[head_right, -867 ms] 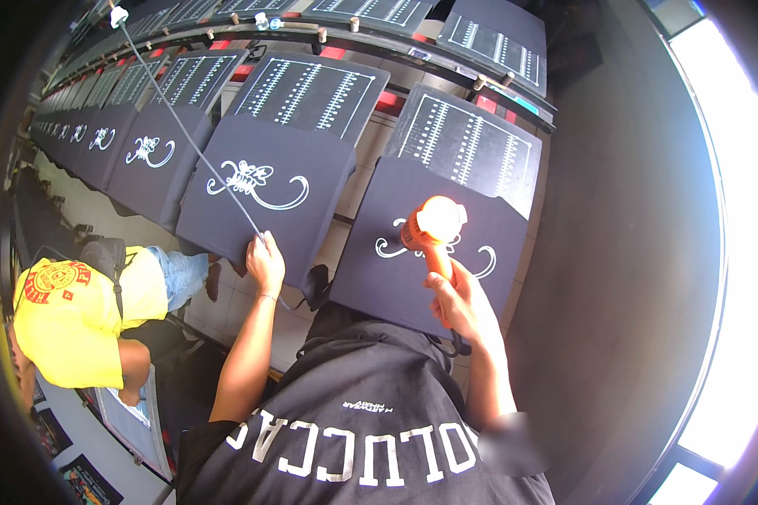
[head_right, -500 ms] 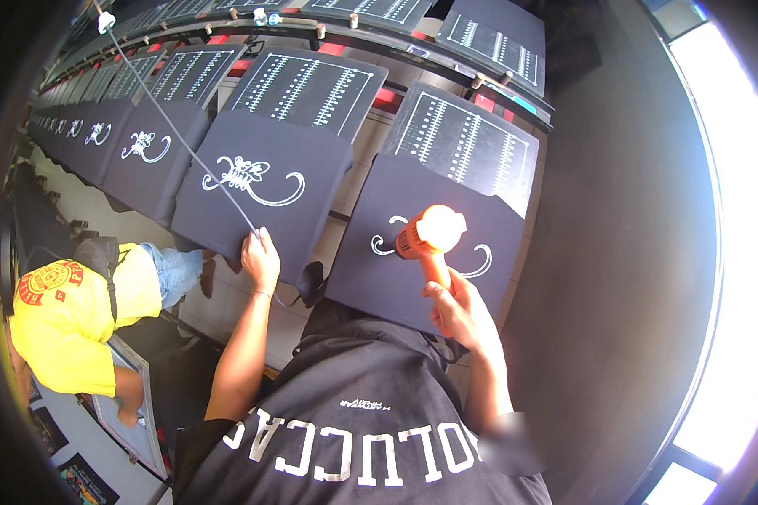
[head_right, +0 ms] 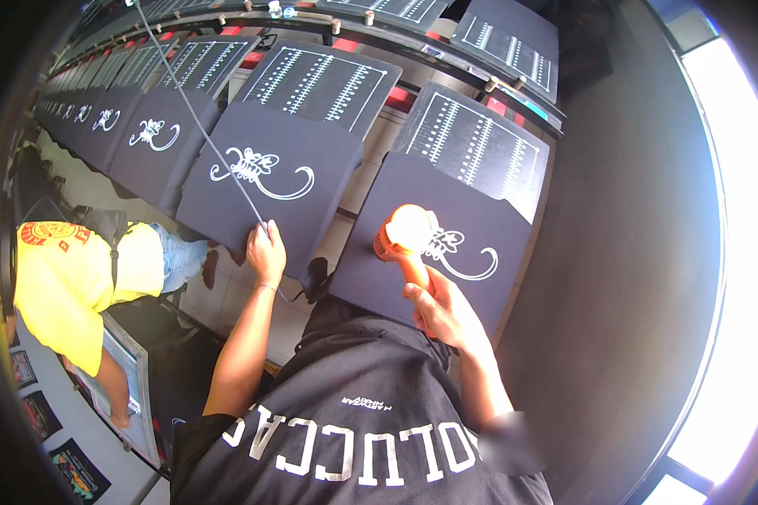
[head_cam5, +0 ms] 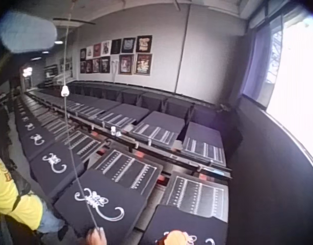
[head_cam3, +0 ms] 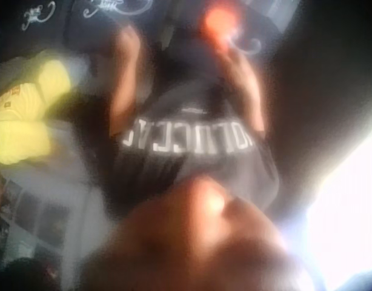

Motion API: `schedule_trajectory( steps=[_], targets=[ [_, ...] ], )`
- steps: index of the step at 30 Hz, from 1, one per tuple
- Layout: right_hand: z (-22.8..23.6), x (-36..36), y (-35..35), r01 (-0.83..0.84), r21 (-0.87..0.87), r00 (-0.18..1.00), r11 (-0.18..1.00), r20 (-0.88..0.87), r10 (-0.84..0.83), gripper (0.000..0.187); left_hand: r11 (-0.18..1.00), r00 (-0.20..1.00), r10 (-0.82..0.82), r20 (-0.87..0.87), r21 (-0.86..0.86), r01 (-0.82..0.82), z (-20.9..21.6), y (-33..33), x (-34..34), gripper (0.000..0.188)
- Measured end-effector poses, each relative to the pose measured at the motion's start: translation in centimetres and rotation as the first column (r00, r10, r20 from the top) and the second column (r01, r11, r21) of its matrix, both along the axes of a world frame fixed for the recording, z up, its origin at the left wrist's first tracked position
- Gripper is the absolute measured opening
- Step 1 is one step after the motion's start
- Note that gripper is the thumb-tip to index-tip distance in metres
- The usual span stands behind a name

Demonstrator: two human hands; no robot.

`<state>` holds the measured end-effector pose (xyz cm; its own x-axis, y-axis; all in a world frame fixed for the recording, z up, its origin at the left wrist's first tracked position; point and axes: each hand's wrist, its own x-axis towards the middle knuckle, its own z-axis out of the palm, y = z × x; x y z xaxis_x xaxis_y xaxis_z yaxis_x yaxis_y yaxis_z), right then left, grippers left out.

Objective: The person uses a heat gun to cure ink on screen-printed t-shirts, moving systematically along a long printing rack to apply heat to each garment's design and checking the ink with their hand.

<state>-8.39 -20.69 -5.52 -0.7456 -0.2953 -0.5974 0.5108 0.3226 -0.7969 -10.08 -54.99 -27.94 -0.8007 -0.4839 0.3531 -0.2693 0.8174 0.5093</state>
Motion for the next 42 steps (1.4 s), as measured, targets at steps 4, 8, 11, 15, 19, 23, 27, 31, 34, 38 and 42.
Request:
schedule_trajectory(
  steps=[4, 8, 11, 15, 19, 23, 27, 31, 34, 38, 42],
  targets=[
    [-0.6, -0.8, -0.5, -0.019, 0.034, 1.000, 0.999, -0.016, 0.019, 0.035, 1.000, 1.000, 0.015, 0.017, -0.006, -0.015, -0.1, -0.1, 0.1, 0.035],
    [-1.1, -1.1, -0.7, 0.016, 0.065, 0.999, 0.998, -0.038, -0.013, 0.034, 1.000, 1.000, 0.019, 0.023, 0.003, -0.019, 0.2, 0.2, 0.1, 0.035],
    [-0.9, -1.2, -0.8, 0.014, 0.071, 0.999, 0.997, -0.041, -0.012, 0.035, 1.000, 1.000, 0.015, 0.008, 0.017, -0.015, 0.4, 0.2, 0.1, 0.034],
    [-0.6, -1.0, -0.6, -0.009, 0.046, 1.000, 0.999, -0.006, 0.009, 0.037, 1.000, 1.000, 0.009, -0.002, 0.011, -0.009, 0.3, 0.2, 0.1, 0.034],
    [0.1, -0.4, -0.1, -0.037, 0.040, 0.999, 0.998, 0.034, 0.036, 0.039, 1.000, 1.000, 0.009, -0.005, 0.008, -0.009, 0.2, 0.1, 0.2, 0.033],
    [0.1, 0.6, 0.0, 0.048, 0.009, 0.998, 0.999, -0.049, -0.048, 0.034, 1.000, 1.000, 0.005, -0.018, 0.007, -0.005, 0.1, 0.2, 0.1, 0.032],
    [0.5, 0.6, 1.5, 0.024, 0.074, 0.999, 0.997, -0.022, -0.023, 0.039, 1.000, 0.999, 0.006, -0.044, 0.006, -0.005, -0.2, 0.1, 0.1, 0.031],
    [0.5, 0.6, 2.4, 0.124, 0.109, 0.991, 0.986, -0.058, -0.118, 0.034, 1.000, 0.999, 0.007, -0.032, -0.003, -0.007, -0.2, 0.1, 0.1, 0.031],
    [-0.1, 0.7, 2.8, 0.202, 0.132, 0.977, 0.971, -0.096, -0.190, 0.030, 1.000, 1.000, 0.007, -0.027, -0.002, -0.007, -0.1, 0.1, 0.0, 0.031],
    [0.4, 1.0, 1.9, 0.150, 0.152, 0.987, 0.977, -0.074, -0.140, 0.034, 1.000, 1.000, -0.001, -0.007, -0.019, 0.001, -0.2, 0.1, -0.1, 0.032],
    [0.1, 0.5, 0.9, -0.002, 0.032, 0.999, 0.999, -0.049, 0.004, 0.037, 1.000, 1.000, -0.006, -0.007, -0.015, 0.006, -0.3, -0.1, -0.1, 0.033]
  ],
)
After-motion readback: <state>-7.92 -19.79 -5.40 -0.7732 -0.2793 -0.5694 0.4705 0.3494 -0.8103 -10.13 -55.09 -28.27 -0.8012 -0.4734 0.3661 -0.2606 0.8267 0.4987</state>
